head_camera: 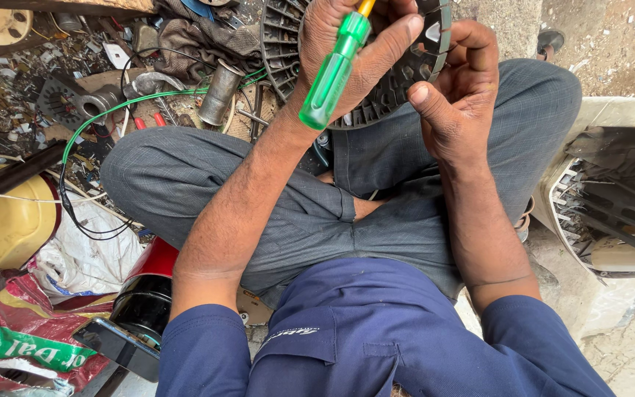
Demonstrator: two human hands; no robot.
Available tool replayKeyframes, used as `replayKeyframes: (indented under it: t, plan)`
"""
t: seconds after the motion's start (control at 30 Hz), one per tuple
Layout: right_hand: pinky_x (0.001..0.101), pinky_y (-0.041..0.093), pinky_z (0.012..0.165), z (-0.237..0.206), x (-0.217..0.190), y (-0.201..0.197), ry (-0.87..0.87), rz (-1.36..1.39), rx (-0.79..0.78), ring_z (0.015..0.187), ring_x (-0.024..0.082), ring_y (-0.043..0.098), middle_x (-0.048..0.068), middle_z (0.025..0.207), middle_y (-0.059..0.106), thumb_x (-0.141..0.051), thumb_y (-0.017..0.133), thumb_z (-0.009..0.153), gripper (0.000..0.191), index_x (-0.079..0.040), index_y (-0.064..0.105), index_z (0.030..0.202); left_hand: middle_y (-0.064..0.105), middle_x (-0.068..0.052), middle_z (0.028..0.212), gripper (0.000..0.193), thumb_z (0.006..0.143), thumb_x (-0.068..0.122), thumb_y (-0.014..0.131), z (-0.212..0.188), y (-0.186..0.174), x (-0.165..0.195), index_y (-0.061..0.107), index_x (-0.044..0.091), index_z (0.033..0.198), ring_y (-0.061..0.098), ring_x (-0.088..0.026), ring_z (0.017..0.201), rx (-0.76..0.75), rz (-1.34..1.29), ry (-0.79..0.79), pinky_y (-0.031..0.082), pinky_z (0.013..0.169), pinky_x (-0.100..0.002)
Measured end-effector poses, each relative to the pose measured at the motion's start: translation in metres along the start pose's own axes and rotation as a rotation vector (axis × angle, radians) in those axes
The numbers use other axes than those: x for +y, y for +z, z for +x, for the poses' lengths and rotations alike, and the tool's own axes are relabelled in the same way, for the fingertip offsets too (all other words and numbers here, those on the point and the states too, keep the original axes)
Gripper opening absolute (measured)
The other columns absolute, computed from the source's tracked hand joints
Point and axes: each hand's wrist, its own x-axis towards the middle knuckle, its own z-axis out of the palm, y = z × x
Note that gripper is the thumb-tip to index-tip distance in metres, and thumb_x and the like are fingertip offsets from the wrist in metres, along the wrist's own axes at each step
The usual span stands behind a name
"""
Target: The person sits cross-legged and uses a green-handled screwdriver to pry and adjust small metal pieces on a circular motor stator. They repeatedly rotate the stator, insert the screwdriver into slots, and manipulate the internal components by hand.
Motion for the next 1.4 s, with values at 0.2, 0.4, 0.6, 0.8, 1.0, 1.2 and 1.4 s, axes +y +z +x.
replayKeyframes:
  t: [0.2,0.4,0.6,0.8,1.0,1.2,1.4]
  plan:
    - [0.0285,0.051,0.113,0.000,0.001,-0.002,-0.048,-0.022,-0.055,0.122,0.014,0.061,0.009,0.132,0.065,-0.011,0.088,0.096,0.065,-0.008,0.045,0.145,0.073,-0.003,0.104,0.017,0.102,0.004,0.079,-0.001,0.005,-0.005,0.067,0.009,0.113,0.076,-0.010,0.090,0.004,0.043,0.040,0.069,0.082,-0.025]
    - [0.0294,0.052,0.109,0.002,0.001,0.000,-0.035,-0.024,-0.028,0.116,0.013,0.062,0.008,0.124,0.064,-0.012,0.088,0.090,0.064,-0.009,0.047,0.140,0.073,-0.004,0.103,0.016,0.101,0.003,0.078,0.000,0.004,-0.004,0.068,0.008,0.112,0.077,-0.011,0.089,0.001,-0.010,0.001,0.070,0.081,-0.026]
    - [0.0298,0.055,0.107,0.004,-0.002,0.003,-0.021,-0.019,-0.024,0.116,0.013,0.065,0.007,0.125,0.065,-0.014,0.087,0.088,0.062,-0.010,0.048,0.135,0.073,-0.004,0.101,0.017,0.100,0.004,0.081,0.000,0.001,-0.002,0.068,0.008,0.110,0.076,-0.011,0.087,-0.008,0.077,0.029,0.069,0.079,-0.025]
    - [0.0277,0.053,0.105,0.002,-0.003,0.004,-0.027,0.003,-0.018,0.114,0.013,0.064,0.006,0.120,0.065,-0.009,0.088,0.089,0.064,-0.010,0.048,0.139,0.072,-0.002,0.100,0.015,0.102,0.007,0.079,0.003,0.007,0.004,0.067,0.008,0.112,0.075,-0.010,0.088,-0.015,0.083,0.038,0.068,0.079,-0.023]
    - [0.0292,0.055,0.108,0.002,-0.001,0.000,-0.027,-0.003,-0.023,0.115,0.013,0.063,0.005,0.121,0.064,-0.009,0.087,0.088,0.060,-0.010,0.050,0.136,0.072,-0.004,0.102,0.012,0.108,0.011,0.062,0.011,-0.017,0.035,0.069,0.006,0.117,0.069,-0.009,0.087,-0.158,-0.124,-0.017,0.060,0.078,-0.023]
    - [0.0292,0.054,0.108,0.002,-0.003,-0.002,-0.031,-0.001,-0.050,0.116,0.013,0.062,0.005,0.124,0.065,-0.007,0.085,0.091,0.057,-0.010,0.050,0.137,0.071,-0.004,0.093,0.004,0.108,0.005,0.070,0.015,-0.032,0.045,0.072,0.002,0.109,0.064,-0.009,0.074,-0.284,0.181,0.045,0.051,0.062,-0.022]
    - [0.0286,0.052,0.108,0.000,-0.001,-0.004,-0.049,-0.005,-0.073,0.117,0.013,0.061,0.005,0.122,0.063,-0.004,0.085,0.097,0.056,-0.009,0.051,0.141,0.069,-0.004,0.088,0.004,0.111,0.005,0.074,0.019,-0.029,0.051,0.072,0.003,0.109,0.064,-0.010,0.075,-0.346,0.312,0.156,0.050,0.066,-0.024]
